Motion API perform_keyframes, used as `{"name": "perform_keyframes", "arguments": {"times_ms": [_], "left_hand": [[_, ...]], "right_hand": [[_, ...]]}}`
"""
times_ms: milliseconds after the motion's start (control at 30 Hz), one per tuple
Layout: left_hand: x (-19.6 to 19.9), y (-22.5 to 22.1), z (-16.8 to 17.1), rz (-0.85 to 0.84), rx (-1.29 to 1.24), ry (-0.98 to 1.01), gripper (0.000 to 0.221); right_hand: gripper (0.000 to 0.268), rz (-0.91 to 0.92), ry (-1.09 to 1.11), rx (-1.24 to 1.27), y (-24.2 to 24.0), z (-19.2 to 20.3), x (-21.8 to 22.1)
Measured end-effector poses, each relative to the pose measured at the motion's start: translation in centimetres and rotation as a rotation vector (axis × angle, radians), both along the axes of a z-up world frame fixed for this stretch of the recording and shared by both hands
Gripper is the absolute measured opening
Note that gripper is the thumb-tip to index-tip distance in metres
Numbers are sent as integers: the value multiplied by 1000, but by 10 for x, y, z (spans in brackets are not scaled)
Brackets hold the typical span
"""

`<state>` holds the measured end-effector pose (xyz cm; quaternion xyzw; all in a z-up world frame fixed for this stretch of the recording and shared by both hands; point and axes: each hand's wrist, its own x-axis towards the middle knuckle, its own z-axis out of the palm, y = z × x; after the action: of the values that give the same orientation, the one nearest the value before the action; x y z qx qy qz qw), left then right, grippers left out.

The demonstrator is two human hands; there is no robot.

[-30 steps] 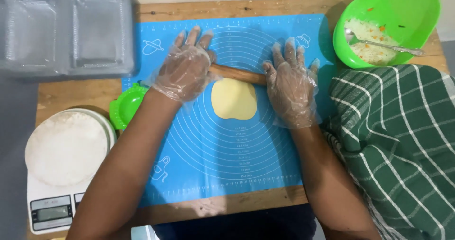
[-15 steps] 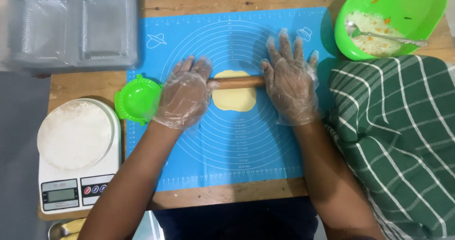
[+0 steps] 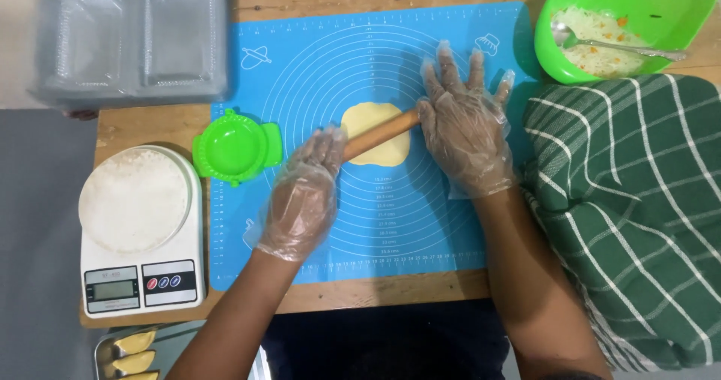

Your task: Rolling out dough with a rolling pin, placing it in a mold, and adding filling to create a pastry.

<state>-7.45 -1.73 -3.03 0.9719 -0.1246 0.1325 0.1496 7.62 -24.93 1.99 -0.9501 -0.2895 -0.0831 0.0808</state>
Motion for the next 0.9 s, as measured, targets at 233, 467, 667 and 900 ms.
{"name": "perform_keyframes", "arguments": {"times_ms": [233, 467, 667, 900], "left_hand": [[-13, -15, -5, 66, 254, -159, 57], [-17, -17, -17, -3, 117, -168, 52], [-20, -22, -21, 1, 83, -215, 50], [-25, -30, -30, 15, 67, -208, 49]], "right_hand": [[51, -14, -127, 106, 0, -4, -7], [57, -146, 189, -126, 13, 56, -25], [57, -151, 158, -144, 10, 45, -23], [58, -160, 169, -114, 15, 50, -28]]}}
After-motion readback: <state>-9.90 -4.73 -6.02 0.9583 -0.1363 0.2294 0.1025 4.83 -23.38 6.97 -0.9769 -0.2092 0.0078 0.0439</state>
